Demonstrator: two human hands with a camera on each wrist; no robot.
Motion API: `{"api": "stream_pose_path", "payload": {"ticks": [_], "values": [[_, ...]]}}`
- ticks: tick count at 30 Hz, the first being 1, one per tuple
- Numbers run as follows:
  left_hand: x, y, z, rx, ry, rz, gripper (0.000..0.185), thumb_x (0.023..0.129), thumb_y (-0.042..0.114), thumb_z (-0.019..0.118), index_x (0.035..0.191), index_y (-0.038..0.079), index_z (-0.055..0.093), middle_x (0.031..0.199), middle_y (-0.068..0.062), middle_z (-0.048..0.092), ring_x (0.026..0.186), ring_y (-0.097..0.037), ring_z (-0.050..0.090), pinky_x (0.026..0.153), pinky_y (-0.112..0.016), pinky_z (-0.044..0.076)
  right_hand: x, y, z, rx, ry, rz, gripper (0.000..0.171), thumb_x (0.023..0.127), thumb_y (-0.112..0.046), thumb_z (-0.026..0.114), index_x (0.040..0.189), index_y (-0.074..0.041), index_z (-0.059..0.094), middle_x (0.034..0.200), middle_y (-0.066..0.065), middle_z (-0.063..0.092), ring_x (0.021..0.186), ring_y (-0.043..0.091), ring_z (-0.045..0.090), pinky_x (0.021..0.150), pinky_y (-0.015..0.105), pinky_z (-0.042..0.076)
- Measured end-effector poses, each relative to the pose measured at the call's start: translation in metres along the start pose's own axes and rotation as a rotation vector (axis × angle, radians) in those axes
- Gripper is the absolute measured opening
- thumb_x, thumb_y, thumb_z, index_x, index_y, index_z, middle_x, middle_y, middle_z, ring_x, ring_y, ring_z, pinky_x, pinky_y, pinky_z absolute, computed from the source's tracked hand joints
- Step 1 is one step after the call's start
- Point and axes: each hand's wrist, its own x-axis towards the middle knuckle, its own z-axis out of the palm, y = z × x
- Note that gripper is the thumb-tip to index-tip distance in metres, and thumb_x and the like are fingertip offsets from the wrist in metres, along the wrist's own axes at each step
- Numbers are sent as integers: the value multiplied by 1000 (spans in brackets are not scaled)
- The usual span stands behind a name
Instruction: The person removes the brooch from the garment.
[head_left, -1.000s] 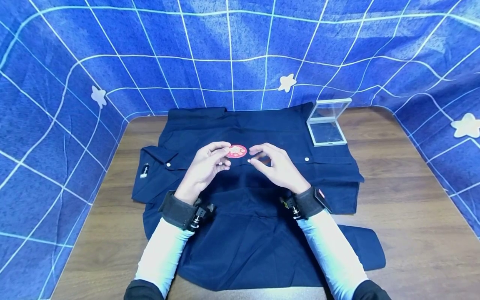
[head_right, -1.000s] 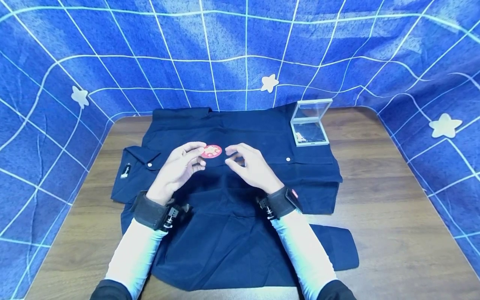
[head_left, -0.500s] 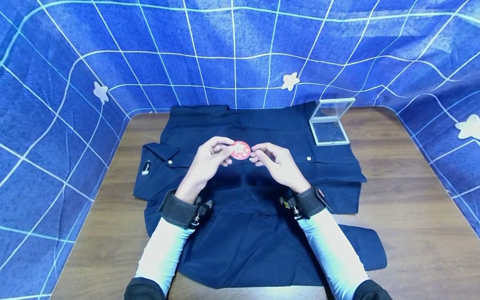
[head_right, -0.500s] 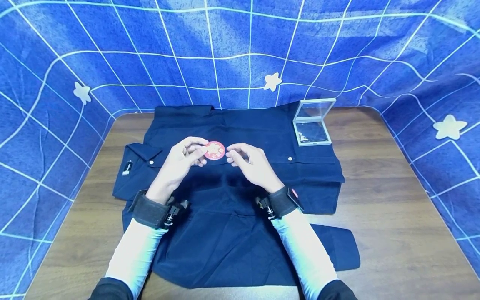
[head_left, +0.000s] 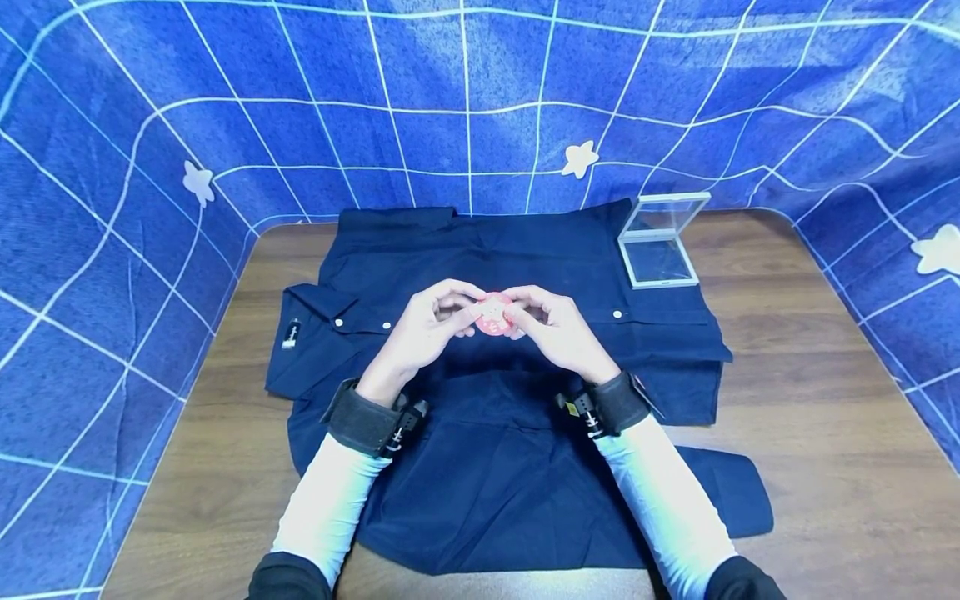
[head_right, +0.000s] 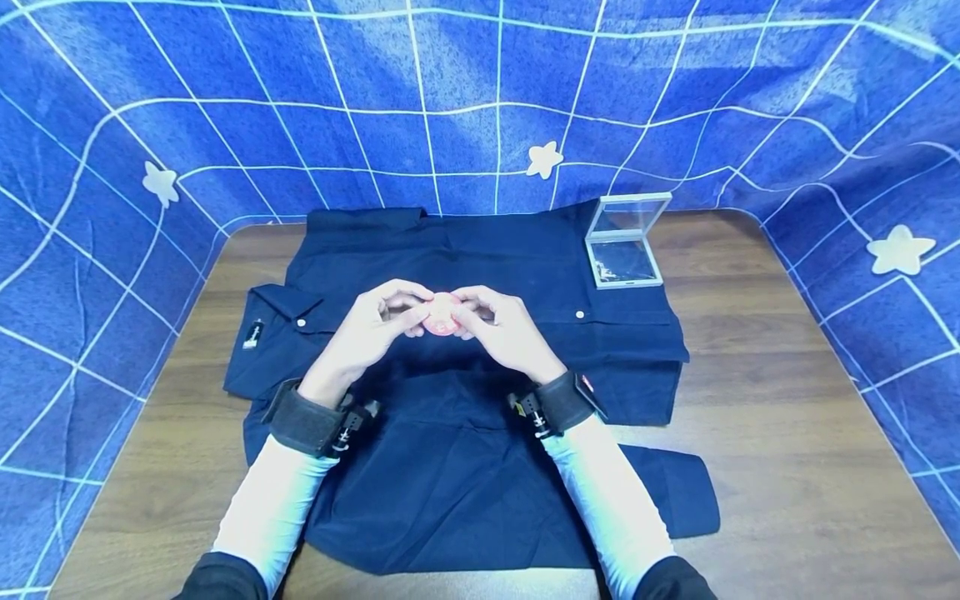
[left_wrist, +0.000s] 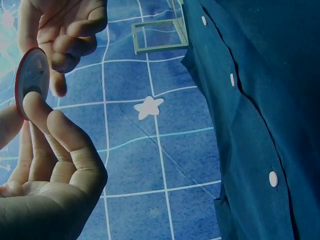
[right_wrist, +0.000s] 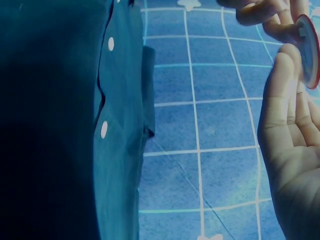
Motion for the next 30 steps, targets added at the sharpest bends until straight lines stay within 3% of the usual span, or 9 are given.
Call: {"api": "stream_pose_path", "payload": {"ticks": [8,15,19,25,30], "values": [[1,-1,4,-5,-19,4,23,94,3,61,116,-4,61,99,-21,69,72,-10,66,70,-25,57,-1,-3,0,30,8,34,23,96,-14,62,115,-3,66,93,15,71,68,14,65,65,23,53],[1,-3,4,2,-29,-19,23,95,3,60,117,-4,60,100,-22,68,72,-11,66,75,-38,58,-1,-2,0,12,7,33,22,96,-14,62,114,-3,67,92,14,72,69,24,67,66,36,55],[1,-4,4,5,-28,-24,23,96,3,59,117,-4,60,99,-21,68,71,-11,66,74,-37,58,0,0,0,2,2,26,21,97,-15,61,114,-3,67,91,14,72,71,30,67,67,43,55],[1,-3,4,8,-42,-31,23,96,3,59,118,-4,60,101,-22,69,71,-13,67,74,-36,58,-1,1,-2,33,-10,66,23,97,-16,62,116,-5,66,94,13,71,70,17,66,70,42,56],[0,-3,-1,57,-68,-63,28,99,11,57,125,0,57,105,-24,69,76,-21,69,77,-37,57,-2,2,-9,86,-22,104,25,97,-14,61,118,-2,64,97,15,70,73,21,66,74,40,57]]}}
